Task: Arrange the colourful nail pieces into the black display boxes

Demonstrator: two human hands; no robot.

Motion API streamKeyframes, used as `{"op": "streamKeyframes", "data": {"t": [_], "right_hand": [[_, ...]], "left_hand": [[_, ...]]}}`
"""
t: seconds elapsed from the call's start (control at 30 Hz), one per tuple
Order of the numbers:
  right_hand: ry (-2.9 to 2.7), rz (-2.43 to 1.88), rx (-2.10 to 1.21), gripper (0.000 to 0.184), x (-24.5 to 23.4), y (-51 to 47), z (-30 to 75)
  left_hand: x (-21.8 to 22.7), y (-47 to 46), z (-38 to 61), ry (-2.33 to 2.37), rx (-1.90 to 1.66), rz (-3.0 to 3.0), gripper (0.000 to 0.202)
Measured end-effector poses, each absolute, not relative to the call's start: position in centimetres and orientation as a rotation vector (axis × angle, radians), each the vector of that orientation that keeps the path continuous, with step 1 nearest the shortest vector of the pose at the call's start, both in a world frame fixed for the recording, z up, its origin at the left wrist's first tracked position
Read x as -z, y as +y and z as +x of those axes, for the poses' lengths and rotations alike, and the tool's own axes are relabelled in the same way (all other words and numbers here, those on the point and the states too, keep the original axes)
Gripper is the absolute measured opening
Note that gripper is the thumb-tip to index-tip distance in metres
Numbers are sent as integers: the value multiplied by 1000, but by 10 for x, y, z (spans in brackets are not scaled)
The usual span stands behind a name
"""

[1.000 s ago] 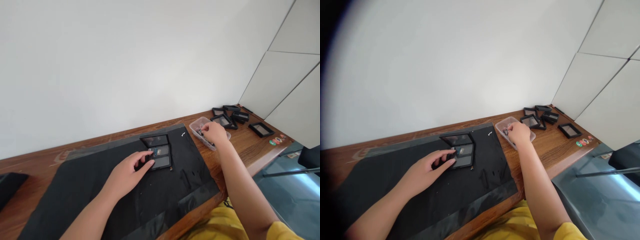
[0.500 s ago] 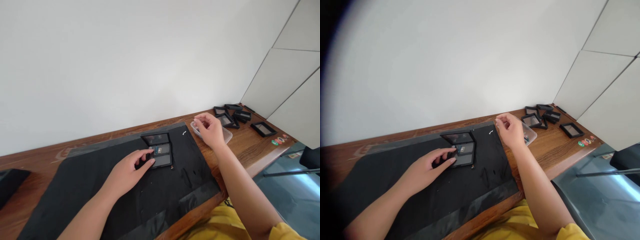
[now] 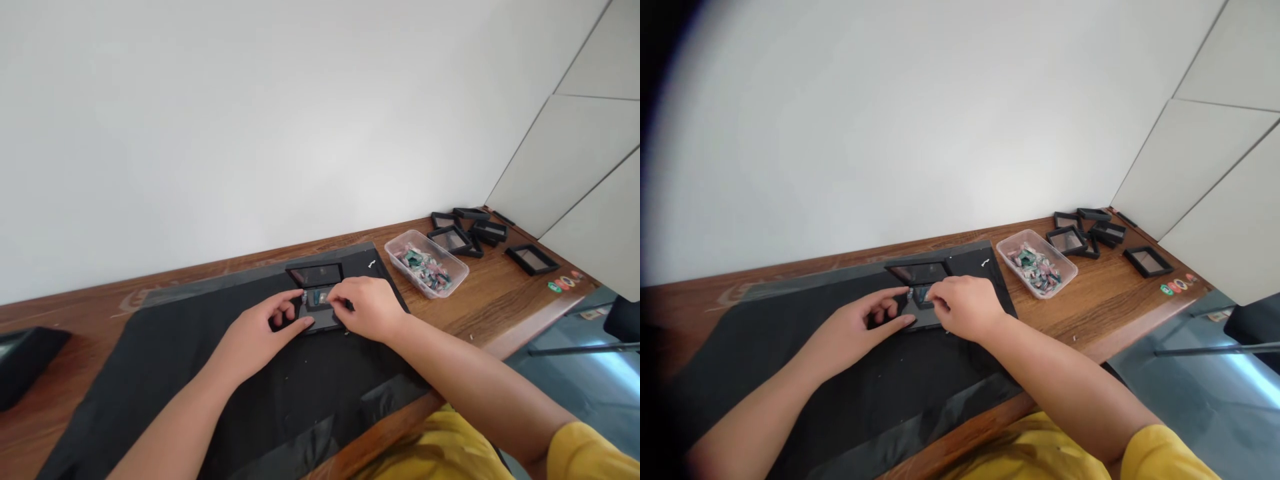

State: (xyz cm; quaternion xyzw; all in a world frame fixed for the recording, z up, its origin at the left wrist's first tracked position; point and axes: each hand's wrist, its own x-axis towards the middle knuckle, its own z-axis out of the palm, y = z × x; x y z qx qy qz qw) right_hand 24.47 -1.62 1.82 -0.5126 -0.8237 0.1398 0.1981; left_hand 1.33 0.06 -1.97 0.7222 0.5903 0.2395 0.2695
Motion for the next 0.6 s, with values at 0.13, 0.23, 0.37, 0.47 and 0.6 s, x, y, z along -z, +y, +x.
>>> {"op": "streamKeyframes", "data": {"t": [0.13, 0.23, 0.37, 0.47, 0.6], "right_hand": [[-2362, -1502, -364, 22, -15, -11, 242], [-2401, -1539, -353, 24, -14, -10, 241], [-2403, -1544, -363, 22, -13, -10, 240], [-2372, -1518, -396, 17, -11, -11, 240], [-2332, -1479, -462, 14, -9, -11, 242]], "left_hand": [[18, -1, 14, 1597, -612, 1938, 73], [19, -1, 15, 1594, -606, 1942, 73], [20, -1, 15, 1570, -619, 1975, 70], [19, -1, 15, 1560, -614, 1988, 69], [19, -1, 14, 1564, -612, 2004, 66]]}}
